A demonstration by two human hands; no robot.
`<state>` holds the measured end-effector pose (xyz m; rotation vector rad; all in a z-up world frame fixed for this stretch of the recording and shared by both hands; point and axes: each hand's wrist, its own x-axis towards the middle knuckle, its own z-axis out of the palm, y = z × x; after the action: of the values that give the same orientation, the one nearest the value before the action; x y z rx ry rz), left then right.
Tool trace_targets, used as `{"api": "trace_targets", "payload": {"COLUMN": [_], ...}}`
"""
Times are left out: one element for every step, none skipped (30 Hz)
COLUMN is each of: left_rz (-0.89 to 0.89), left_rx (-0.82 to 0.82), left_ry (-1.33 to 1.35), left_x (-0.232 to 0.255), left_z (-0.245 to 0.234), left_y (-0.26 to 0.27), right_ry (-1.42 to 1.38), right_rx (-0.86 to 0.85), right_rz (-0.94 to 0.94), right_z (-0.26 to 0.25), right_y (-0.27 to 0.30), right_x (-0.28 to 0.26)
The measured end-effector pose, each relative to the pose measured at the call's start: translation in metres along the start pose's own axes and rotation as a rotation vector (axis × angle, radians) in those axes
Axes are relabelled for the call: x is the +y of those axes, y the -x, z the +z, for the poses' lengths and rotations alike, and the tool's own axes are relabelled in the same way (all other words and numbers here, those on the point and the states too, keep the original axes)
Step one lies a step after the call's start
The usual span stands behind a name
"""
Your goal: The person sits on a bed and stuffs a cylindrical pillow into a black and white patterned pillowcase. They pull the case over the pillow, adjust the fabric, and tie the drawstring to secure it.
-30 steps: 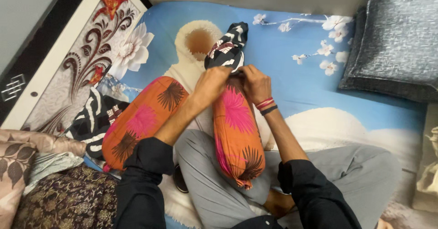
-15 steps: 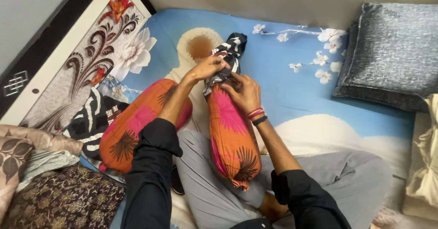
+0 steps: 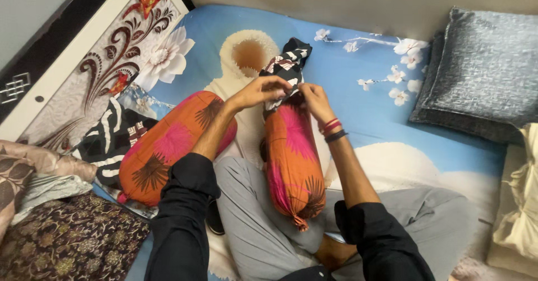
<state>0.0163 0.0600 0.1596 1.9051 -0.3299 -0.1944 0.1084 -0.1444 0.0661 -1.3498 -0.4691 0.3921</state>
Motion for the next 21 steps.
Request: {"api": "trace_targets", "payload": {"left_rz": [-0.01,-0.019,0.025,0.067,0.11,0.157,0.204,0.251,0.172,0.093,0.014,0.048,0.083,0.117,0.156,0.196,0.236,0.265,0.293,0.322,0.316], "left_rx": [-0.033,-0.067,-0.037,-0.012,0.014,0.093,0.172,0.255,0.302,0.353,0.403,0.417,0.43,0.441,0.457,0.474,0.49,0.527,0.565,0.599,0.577], "left_ry": [0.005,0.011,-0.06,-0.131,-0.201,-0.341,-0.48,-0.62,-0.594,-0.569,-0.542,-0.599,-0.655,-0.71,-0.708,-0.708,-0.708,-0.774,-0.84,-0.907,-0.925], "left_x": [0.005,0.009,0.012,0.014,0.017,0.02,0.024,0.029,0.033,0.037,0.039,0.04,0.04,0.039,0.036,0.034,0.031,0.028,0.024,0.021,0.018], "left_z": [0.003,0.006,0.012,0.02,0.027,0.035,0.043,0.051,0.058,0.064,0.067,0.067,0.066,0.065,0.065,0.064,0.064,0.065,0.067,0.068,0.07], "left_y": [0.004,0.007,0.007,0.005,0.002,-0.001,-0.005,-0.008,-0.01,-0.01,-0.01,-0.01,-0.012,-0.013,-0.012,-0.012,-0.012,-0.012,-0.012,-0.013,-0.014], "right_ry": [0.088,0.177,0.267,0.417,0.566,0.716,0.657,0.597,0.536,0.35,0.163,-0.028,-0.083,-0.138,-0.193,-0.053,0.088,0.226,0.369,0.51,0.619], "right_rx": [-0.026,-0.051,-0.077,-0.054,-0.03,-0.005,-0.072,-0.137,-0.202,-0.301,-0.399,-0.498,-0.474,-0.447,-0.42,-0.307,-0.192,-0.073,0.028,0.132,0.135], "right_rz": [0.035,0.07,0.105,0.092,0.079,0.069,0.075,0.077,0.079,0.032,-0.012,-0.053,-0.092,-0.128,-0.165,-0.243,-0.318,-0.392,-0.348,-0.3,-0.189], "right_z": [-0.009,-0.018,-0.022,-0.023,-0.023,-0.022,-0.021,-0.021,-0.023,-0.028,-0.038,-0.046,-0.051,-0.057,-0.063,-0.065,-0.062,-0.058,-0.05,-0.041,-0.033], "right_y": [-0.003,-0.003,0.0,0.005,0.01,0.017,0.023,0.026,0.03,0.035,0.041,0.046,0.047,0.046,0.044,0.04,0.036,0.033,0.039,0.054,0.077], "right_x": [-0.008,-0.021,-0.038,-0.056,-0.077,-0.096,-0.113,-0.129,-0.143,-0.153,-0.162,-0.164,-0.161,-0.152,-0.138,-0.12,-0.099,-0.08,-0.061,-0.044,-0.032]}}
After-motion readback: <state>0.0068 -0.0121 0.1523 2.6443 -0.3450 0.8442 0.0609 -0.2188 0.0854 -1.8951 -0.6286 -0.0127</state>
